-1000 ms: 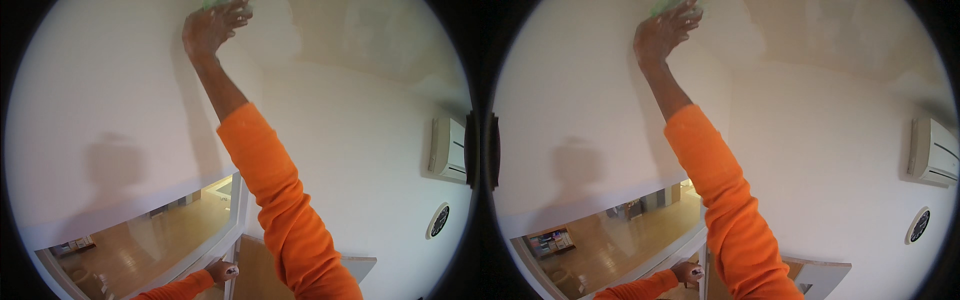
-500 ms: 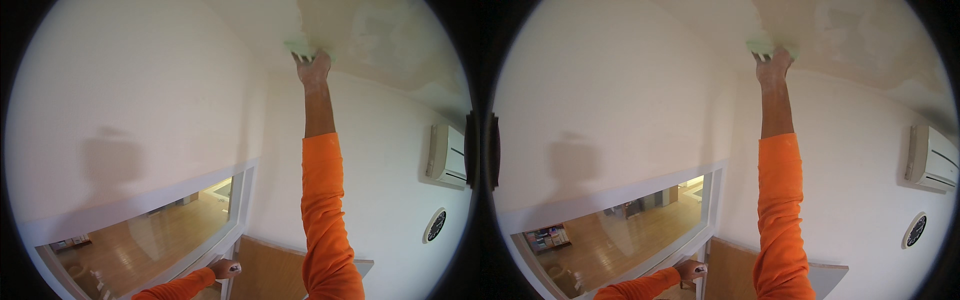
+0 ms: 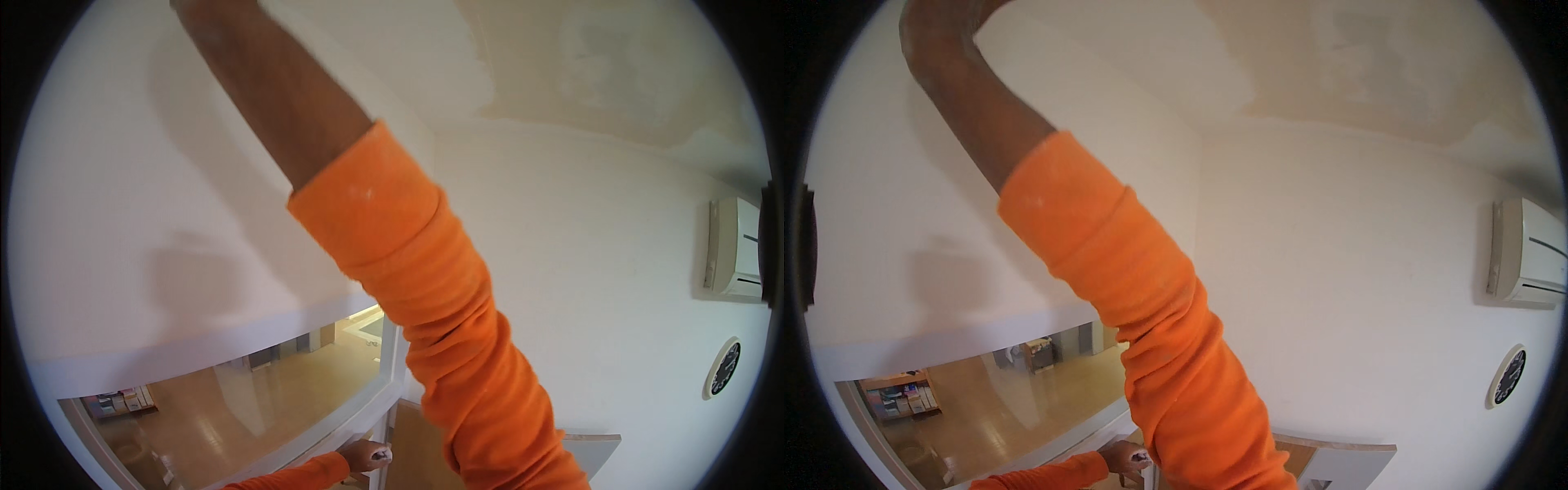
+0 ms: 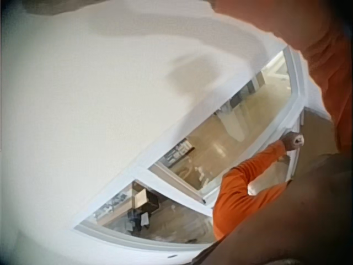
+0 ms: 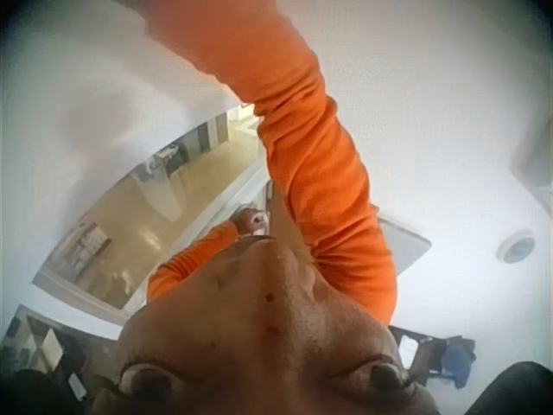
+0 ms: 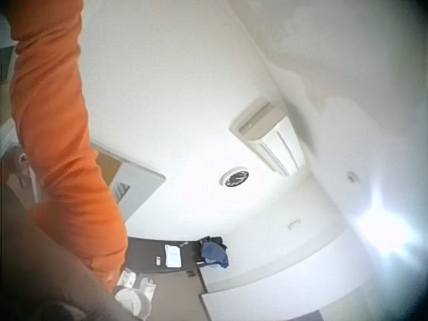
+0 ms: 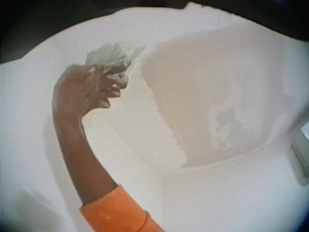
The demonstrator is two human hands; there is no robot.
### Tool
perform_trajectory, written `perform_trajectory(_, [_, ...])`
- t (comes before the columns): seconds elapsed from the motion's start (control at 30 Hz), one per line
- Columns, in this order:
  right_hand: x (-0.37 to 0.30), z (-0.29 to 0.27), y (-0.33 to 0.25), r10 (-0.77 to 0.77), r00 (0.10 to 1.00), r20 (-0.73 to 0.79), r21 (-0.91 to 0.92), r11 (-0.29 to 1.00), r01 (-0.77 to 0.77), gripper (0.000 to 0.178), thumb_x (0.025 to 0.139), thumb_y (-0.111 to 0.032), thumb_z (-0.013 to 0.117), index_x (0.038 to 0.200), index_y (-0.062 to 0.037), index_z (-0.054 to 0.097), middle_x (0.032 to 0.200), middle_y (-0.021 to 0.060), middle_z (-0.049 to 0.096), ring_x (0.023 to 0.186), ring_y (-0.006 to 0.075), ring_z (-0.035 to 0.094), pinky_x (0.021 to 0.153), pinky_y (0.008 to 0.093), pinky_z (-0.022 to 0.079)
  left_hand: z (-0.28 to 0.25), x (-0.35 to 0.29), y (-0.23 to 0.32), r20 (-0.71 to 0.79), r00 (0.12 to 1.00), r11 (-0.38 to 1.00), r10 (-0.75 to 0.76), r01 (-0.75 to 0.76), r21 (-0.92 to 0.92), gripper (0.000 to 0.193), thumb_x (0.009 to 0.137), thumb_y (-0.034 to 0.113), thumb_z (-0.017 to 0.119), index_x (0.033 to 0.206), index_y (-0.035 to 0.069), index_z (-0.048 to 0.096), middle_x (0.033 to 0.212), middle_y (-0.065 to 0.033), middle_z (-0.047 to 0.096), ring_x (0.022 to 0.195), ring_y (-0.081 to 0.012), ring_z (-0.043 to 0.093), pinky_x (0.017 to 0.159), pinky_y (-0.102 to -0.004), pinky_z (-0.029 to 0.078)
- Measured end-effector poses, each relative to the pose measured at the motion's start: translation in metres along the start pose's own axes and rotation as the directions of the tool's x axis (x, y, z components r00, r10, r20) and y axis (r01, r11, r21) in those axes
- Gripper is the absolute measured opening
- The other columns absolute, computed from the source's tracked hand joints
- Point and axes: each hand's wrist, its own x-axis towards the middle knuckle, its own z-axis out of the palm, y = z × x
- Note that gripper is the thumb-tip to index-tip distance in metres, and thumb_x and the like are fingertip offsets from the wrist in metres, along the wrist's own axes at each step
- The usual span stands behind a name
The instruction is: The person scoops plaster from a container onto a green trowel and applies it to the upper wall near the ceiling. The person repeatedly reloads the trowel and smooths the plaster across the wall surface.
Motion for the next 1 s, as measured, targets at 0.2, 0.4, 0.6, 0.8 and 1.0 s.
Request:
perform_trajectory(0.2, [-0.031, -0.024, 0.068, -0.181, 0.951, -0.252, 0.056, 0.978, 0.201, 0.063, 0.09, -0.008, 0.051, 0.139, 0.0133, 0.018, 0.144, 0.0279, 0.024, 0.131, 0.045, 0.027, 0.114, 0.0645, 0.018, 0.004, 0.001, -0.021, -0.003, 1.0, 0.999, 0.026, -0.026, 0.026, 0.034, 0.092, 0.037, 0.062, 0.105, 0.006, 0.065, 0.091, -0.0143, 0.07, 0.082, -0.03, 0.067, 0.079, -0.0372, 0.051])
perform_trajectory(0.4, [0.032, -0.041, 0.156, -0.026, 0.999, -0.019, -0.213, 0.977, 0.021, 0.083, 0.087, -0.015, 0.051, 0.147, 0.0175, 0.005, 0.151, 0.0409, 0.011, 0.139, 0.0585, 0.012, 0.105, 0.0707, 0.021, 0.015, 0.017, -0.039, 0.003, 0.996, 0.996, 0.085, -0.085, 0.016, 0.035, 0.093, 0.038, 0.061, 0.106, 0.005, 0.066, 0.096, -0.0151, 0.07, 0.088, -0.0291, 0.069, 0.082, -0.0367, 0.052])
perform_trajectory(0.6, [-0.009, 0.048, 0.122, -0.184, 0.981, -0.064, -0.383, 0.912, 0.146, 0.081, 0.087, -0.019, 0.053, 0.152, 0.0066, 0.011, 0.149, 0.0402, 0.018, 0.141, 0.0524, 0.017, 0.104, 0.0668, 0.026, 0.009, 0.007, -0.034, 0.01, 0.998, 0.998, 0.066, -0.066, 0.002, 0.032, 0.092, 0.036, 0.063, 0.104, 0.006, 0.065, 0.093, -0.0136, 0.07, 0.088, -0.0312, 0.068, 0.08, -0.0373, 0.052])
perform_trajectory(0.8, [-0.065, 0.048, 0.216, 0.151, 0.979, -0.135, -0.192, 0.965, -0.176, 0.074, 0.095, -0.028, 0.045, 0.146, 0.0161, 0.015, 0.152, 0.0362, 0.02, 0.136, 0.0438, 0.033, 0.106, 0.0485, 0.037, 0.009, 0.012, -0.019, -0.012, 0.993, 0.993, 0.12, -0.12, 0.019, 0.032, 0.092, 0.036, 0.062, 0.102, 0.006, 0.065, 0.091, -0.0138, 0.07, 0.084, -0.0315, 0.067, 0.077, -0.0384, 0.051])
perform_trajectory(1.0, [0.034, -0.06, 0.218, 0.758, 0.51, 0.407, 0.685, 0.116, -0.72, 0.04, 0.097, -0.029, 0.044, 0.133, -0.0128, 0.036, 0.12, 0.0032, 0.05, 0.109, 0.0143, 0.046, 0.091, 0.0398, 0.039, 0.009, 0.008, -0.012, 0.036, 0.996, 0.996, 0.077, -0.079, 0.051, 0.033, 0.092, 0.037, 0.061, 0.104, 0.006, 0.064, 0.092, -0.0143, 0.07, 0.085, -0.0329, 0.067, 0.078, -0.0398, 0.051])
